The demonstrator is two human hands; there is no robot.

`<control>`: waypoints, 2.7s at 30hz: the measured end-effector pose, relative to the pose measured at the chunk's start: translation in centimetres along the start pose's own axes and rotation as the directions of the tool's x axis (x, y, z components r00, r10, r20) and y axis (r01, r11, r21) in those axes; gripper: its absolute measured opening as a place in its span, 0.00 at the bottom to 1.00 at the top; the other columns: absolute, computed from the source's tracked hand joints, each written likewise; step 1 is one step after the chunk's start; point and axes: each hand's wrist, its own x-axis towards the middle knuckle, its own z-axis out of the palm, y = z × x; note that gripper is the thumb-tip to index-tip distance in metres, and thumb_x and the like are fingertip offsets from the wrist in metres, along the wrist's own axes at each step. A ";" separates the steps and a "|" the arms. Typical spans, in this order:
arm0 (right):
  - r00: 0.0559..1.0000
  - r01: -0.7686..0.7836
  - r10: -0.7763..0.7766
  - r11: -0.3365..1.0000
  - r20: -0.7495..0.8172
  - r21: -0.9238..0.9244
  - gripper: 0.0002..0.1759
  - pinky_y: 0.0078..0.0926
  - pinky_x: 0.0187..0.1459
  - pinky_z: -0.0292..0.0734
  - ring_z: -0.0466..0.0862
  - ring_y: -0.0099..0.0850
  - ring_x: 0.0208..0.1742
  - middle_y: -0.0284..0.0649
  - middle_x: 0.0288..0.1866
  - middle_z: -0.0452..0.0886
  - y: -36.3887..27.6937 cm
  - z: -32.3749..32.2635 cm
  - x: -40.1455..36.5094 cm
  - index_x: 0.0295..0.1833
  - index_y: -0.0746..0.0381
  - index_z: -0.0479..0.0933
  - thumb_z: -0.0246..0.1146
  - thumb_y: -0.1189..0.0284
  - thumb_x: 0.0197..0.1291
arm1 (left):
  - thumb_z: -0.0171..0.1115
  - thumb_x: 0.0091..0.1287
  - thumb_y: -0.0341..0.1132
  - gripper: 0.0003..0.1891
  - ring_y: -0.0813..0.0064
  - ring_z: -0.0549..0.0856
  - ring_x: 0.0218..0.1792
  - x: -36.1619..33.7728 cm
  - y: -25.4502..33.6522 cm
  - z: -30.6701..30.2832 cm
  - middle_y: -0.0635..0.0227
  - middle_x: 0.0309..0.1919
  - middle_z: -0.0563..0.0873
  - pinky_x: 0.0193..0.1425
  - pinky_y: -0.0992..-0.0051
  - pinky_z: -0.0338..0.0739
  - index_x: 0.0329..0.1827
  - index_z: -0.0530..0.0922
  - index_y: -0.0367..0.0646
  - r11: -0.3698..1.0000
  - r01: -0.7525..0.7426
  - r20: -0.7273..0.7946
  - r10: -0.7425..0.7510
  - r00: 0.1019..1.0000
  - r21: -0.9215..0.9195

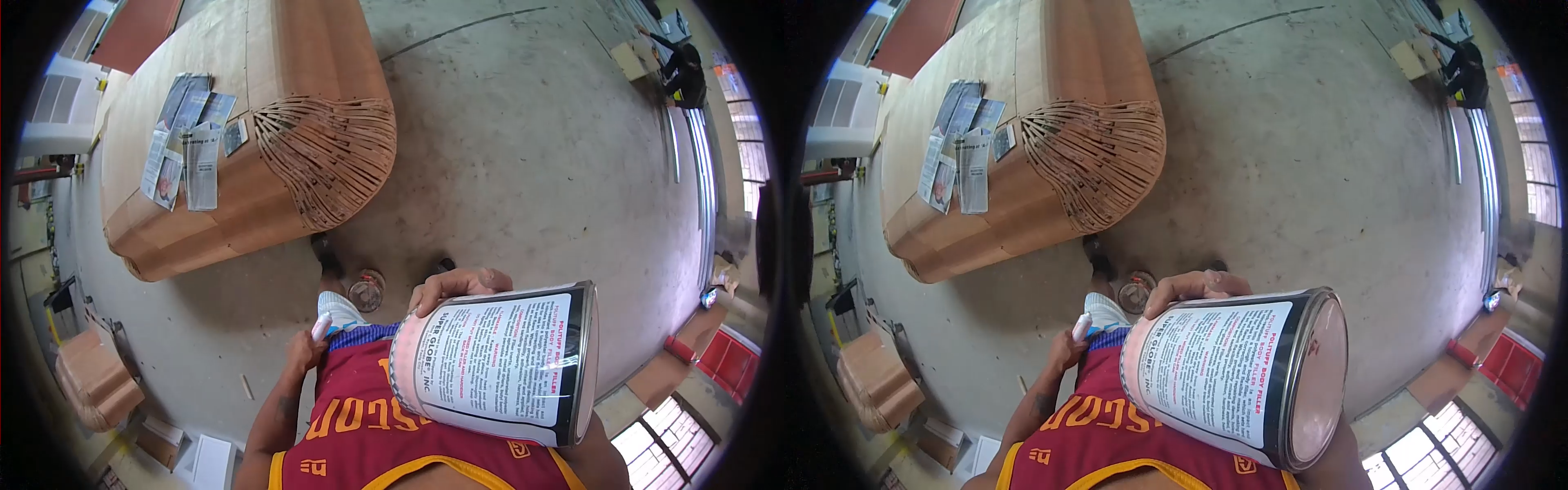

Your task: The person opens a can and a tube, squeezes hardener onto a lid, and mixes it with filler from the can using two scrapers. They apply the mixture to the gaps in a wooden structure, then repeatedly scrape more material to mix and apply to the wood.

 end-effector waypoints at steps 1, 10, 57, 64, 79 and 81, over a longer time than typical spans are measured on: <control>1.000 -0.012 0.012 1.000 0.000 -0.024 0.50 0.36 0.53 0.80 0.86 0.41 0.50 0.58 0.52 0.82 1.6 -0.4 3.0 0.55 0.77 0.80 0.55 0.32 0.62 | 0.70 0.59 0.43 0.21 0.41 0.89 0.45 2.7 -0.5 -0.1 0.40 0.41 0.89 0.50 0.54 0.83 0.48 0.86 0.34 0.999 -0.011 0.036 0.009 0.999 0.047; 0.993 -0.117 0.119 0.991 -0.021 0.059 0.50 0.39 0.58 0.76 0.83 0.45 0.55 0.61 0.54 0.81 8.2 0.5 26.8 0.57 0.77 0.79 0.56 0.33 0.60 | 0.72 0.53 0.44 0.21 0.47 0.90 0.41 9.7 -12.7 -10.8 0.45 0.37 0.90 0.50 0.55 0.84 0.44 0.87 0.36 0.977 -0.161 0.401 0.204 0.893 -0.138; 0.163 0.550 -0.149 0.834 -0.975 -0.036 0.43 0.42 0.72 0.70 0.78 0.42 0.69 0.51 0.67 0.80 18.6 -77.3 13.4 0.70 0.69 0.73 0.51 0.40 0.72 | 0.59 0.73 0.65 0.42 0.69 0.79 0.67 58.9 19.9 18.9 0.59 0.66 0.81 0.71 0.70 0.71 0.77 0.71 0.39 0.658 0.011 0.351 0.387 0.853 -0.753; 0.389 0.633 -0.428 0.768 -0.816 -0.101 0.44 0.45 0.74 0.68 0.77 0.45 0.70 0.50 0.70 0.78 17.5 -81.2 15.1 0.73 0.64 0.73 0.47 0.37 0.72 | 0.55 0.74 0.67 0.45 0.69 0.77 0.68 64.7 15.1 24.8 0.60 0.70 0.77 0.70 0.69 0.69 0.82 0.62 0.41 0.563 -0.134 0.161 0.443 0.882 -0.815; 0.509 -0.036 -0.751 0.470 -0.421 -0.882 0.32 0.40 0.74 0.63 0.74 0.39 0.74 0.42 0.72 0.76 2.8 -53.9 19.3 0.71 0.63 0.75 0.55 0.49 0.77 | 0.65 0.63 0.70 0.38 0.64 0.87 0.40 63.0 -17.2 35.6 0.58 0.38 0.90 0.48 0.67 0.81 0.53 0.87 0.40 0.860 -0.508 0.745 0.375 0.551 -0.058; 0.721 -0.135 -0.624 0.299 -0.301 -0.945 0.26 0.35 0.69 0.69 0.79 0.37 0.68 0.40 0.66 0.80 4.3 -48.8 20.1 0.68 0.63 0.77 0.59 0.55 0.77 | 0.65 0.63 0.69 0.37 0.64 0.87 0.40 59.9 -16.8 29.7 0.59 0.38 0.90 0.48 0.67 0.81 0.53 0.87 0.40 0.942 -0.336 0.695 0.246 0.676 -0.006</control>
